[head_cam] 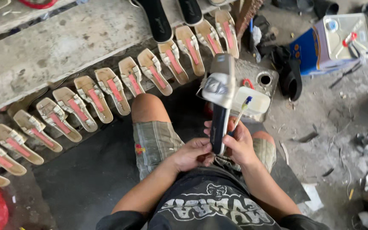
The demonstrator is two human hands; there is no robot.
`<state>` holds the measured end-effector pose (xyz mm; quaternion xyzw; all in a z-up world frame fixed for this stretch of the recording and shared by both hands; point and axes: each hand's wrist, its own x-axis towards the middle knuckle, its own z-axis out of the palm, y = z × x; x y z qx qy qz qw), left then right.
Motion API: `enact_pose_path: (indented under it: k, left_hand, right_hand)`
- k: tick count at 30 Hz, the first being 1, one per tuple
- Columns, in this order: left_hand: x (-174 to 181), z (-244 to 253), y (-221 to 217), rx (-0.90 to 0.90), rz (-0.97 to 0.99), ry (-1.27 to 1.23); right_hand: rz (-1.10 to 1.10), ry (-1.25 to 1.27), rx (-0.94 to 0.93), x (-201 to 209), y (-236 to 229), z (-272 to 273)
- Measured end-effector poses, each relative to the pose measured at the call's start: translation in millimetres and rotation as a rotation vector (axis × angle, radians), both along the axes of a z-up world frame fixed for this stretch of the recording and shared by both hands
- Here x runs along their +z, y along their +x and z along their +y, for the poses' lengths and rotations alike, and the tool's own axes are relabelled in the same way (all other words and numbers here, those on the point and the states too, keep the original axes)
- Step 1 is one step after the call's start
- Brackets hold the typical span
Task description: The person sits on the floor and scrubs the soles of multiple sandals using a toothbrush. They repeatedly dip the brush into a container of liquid and scrub the bottom of each sandal before placing it back on a nearby shelf.
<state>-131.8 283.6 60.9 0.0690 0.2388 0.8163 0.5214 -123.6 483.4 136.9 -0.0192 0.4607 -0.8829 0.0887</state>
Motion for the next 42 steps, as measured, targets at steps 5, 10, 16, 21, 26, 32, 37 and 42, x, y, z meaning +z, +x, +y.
enact_pose_path:
  k: [5, 10, 16, 21, 26, 32, 37, 42]
  left_hand:
    - [11.1, -24.4, -66.2, 0.344, 0.308, -0.238]
    - [30.1, -24.0, -79.3, 0.409, 0.447, -0.336]
    - [32.0, -29.8, -47.2, 0.435, -0.141, -0.152]
    - [34.4, -28.8, -23.8, 0.42, -0.063, -0.252]
    - [37.5, -17.8, -20.2, 0.45, -0.019, -0.327]
    - [41.0, -0.2, -20.0, 0.259, 0.027, -0.221]
    - [53.0, 59.9, 16.8, -0.345, 0.698, -0.055]
    - [75.4, 74.3, 23.6, -0.306, 1.232, 0.003]
  right_hand:
    - [-0.047, 0.373, 0.02, 3.0, 25.6, 18.7]
    - [-0.031, 0.994, 0.045, -1.8, 42.0, 32.7]
    - [-0.147, 1.737, -0.26, -11.4, 4.4, 96.5]
    - [-0.016, 2.028, -0.11, -31.4, -51.6, 134.7]
    - [0.06, 2.246, 0.131, -58.1, -99.6, 133.4]
    - [-0.125, 2.254, 0.243, -34.2, -83.4, 147.8]
    - [-0.117, 2.14, -0.048, -15.4, -48.7, 155.8]
    - [-0.128, 2.041, -0.155, -27.5, -35.7, 149.3]
